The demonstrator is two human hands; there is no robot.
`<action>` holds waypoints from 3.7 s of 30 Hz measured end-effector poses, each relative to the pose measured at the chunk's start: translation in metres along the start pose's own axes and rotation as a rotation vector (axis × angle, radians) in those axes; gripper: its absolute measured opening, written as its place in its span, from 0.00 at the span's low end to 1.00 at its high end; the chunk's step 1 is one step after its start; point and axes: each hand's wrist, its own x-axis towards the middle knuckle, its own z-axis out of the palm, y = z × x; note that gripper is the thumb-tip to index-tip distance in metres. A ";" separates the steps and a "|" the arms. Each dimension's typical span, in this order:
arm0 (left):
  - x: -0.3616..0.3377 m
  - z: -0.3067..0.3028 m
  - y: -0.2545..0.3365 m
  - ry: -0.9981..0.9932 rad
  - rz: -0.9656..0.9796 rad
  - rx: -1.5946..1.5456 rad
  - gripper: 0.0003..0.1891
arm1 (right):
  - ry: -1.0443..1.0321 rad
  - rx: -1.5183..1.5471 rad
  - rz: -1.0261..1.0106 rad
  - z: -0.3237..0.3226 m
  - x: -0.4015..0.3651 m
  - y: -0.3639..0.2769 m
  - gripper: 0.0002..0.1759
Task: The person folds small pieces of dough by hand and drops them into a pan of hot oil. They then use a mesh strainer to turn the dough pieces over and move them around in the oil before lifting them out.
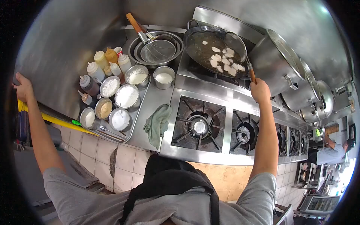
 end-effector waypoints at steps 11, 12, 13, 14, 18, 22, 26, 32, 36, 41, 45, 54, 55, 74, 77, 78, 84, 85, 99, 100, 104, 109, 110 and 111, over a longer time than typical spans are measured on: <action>0.014 0.039 -0.045 -0.212 -0.150 0.268 0.51 | -0.394 0.541 0.175 -0.026 -0.026 -0.026 0.12; 0.014 0.041 -0.046 -0.207 -0.156 0.259 0.51 | -0.394 0.540 0.176 -0.027 -0.027 -0.026 0.12; 0.015 0.043 -0.048 -0.208 -0.157 0.260 0.51 | -0.412 0.551 0.162 -0.028 -0.028 -0.025 0.12; 0.016 0.045 -0.050 -0.203 -0.145 0.291 0.51 | -0.431 0.561 0.148 -0.030 -0.030 -0.025 0.12; 0.014 0.038 -0.039 -0.256 -0.223 0.327 0.51 | -0.429 0.603 0.133 -0.042 -0.041 -0.030 0.12; 0.012 0.036 -0.038 -0.225 -0.186 0.299 0.51 | -0.327 0.532 0.121 -0.062 -0.054 -0.047 0.13; 0.005 0.029 -0.025 -0.030 -0.066 0.168 0.50 | -0.135 0.303 -0.018 -0.052 -0.053 -0.039 0.15; 0.014 0.037 -0.039 -0.205 -0.146 0.283 0.49 | -0.044 0.233 0.001 -0.053 -0.051 -0.038 0.16; 0.010 0.037 -0.040 -0.200 -0.158 0.243 0.48 | 0.022 0.135 -0.008 -0.051 -0.046 -0.031 0.17; 0.014 0.038 -0.041 -0.198 -0.157 0.239 0.48 | 0.110 -0.052 0.074 -0.028 -0.024 -0.011 0.17; 0.014 0.035 -0.039 -0.222 -0.179 0.196 0.49 | 0.043 -0.122 0.085 -0.019 -0.016 -0.001 0.16; 0.010 0.030 -0.033 -0.154 -0.194 0.227 0.47 | 0.152 -0.107 0.083 -0.022 -0.026 -0.006 0.20; 0.008 0.024 -0.027 -0.150 -0.193 0.229 0.47 | 0.185 -0.083 0.056 -0.023 -0.025 -0.009 0.19; 0.015 0.014 -0.017 0.124 0.157 -0.164 0.29 | -0.714 1.177 0.157 0.144 -0.004 -0.282 0.23; 0.010 0.007 -0.012 0.080 0.115 -0.150 0.31 | -0.851 1.476 0.341 0.153 -0.020 -0.285 0.19; 0.009 0.004 -0.010 0.068 0.106 -0.144 0.32 | -0.914 1.619 0.383 0.152 -0.025 -0.285 0.18; 0.016 0.019 -0.025 0.095 0.130 -0.081 0.39 | -0.871 1.406 0.078 0.106 -0.090 -0.213 0.22; 0.011 0.013 -0.014 0.098 0.127 -0.100 0.39 | -0.850 1.338 0.059 0.099 -0.108 -0.188 0.21; -0.012 -0.015 0.015 -0.080 0.090 -0.273 0.37 | -0.822 0.326 0.703 0.146 -0.589 0.133 0.18; -0.014 -0.016 0.017 -0.086 0.094 -0.288 0.37 | -0.820 0.333 0.719 0.152 -0.617 0.140 0.18; -0.027 -0.035 0.024 -0.291 -0.100 -0.523 0.34 | -1.376 0.186 0.587 0.148 -0.696 0.143 0.19; -0.104 -0.152 0.044 -0.441 0.059 -0.957 0.21 | -1.257 0.322 0.676 0.151 -0.720 0.146 0.16; -0.139 -0.185 0.058 -0.528 0.032 -1.224 0.17 | -1.242 0.057 0.180 0.151 -0.718 0.148 0.14; -0.172 -0.218 0.059 -0.761 0.089 -1.091 0.14 | -0.980 0.293 0.429 0.140 -0.715 0.144 0.11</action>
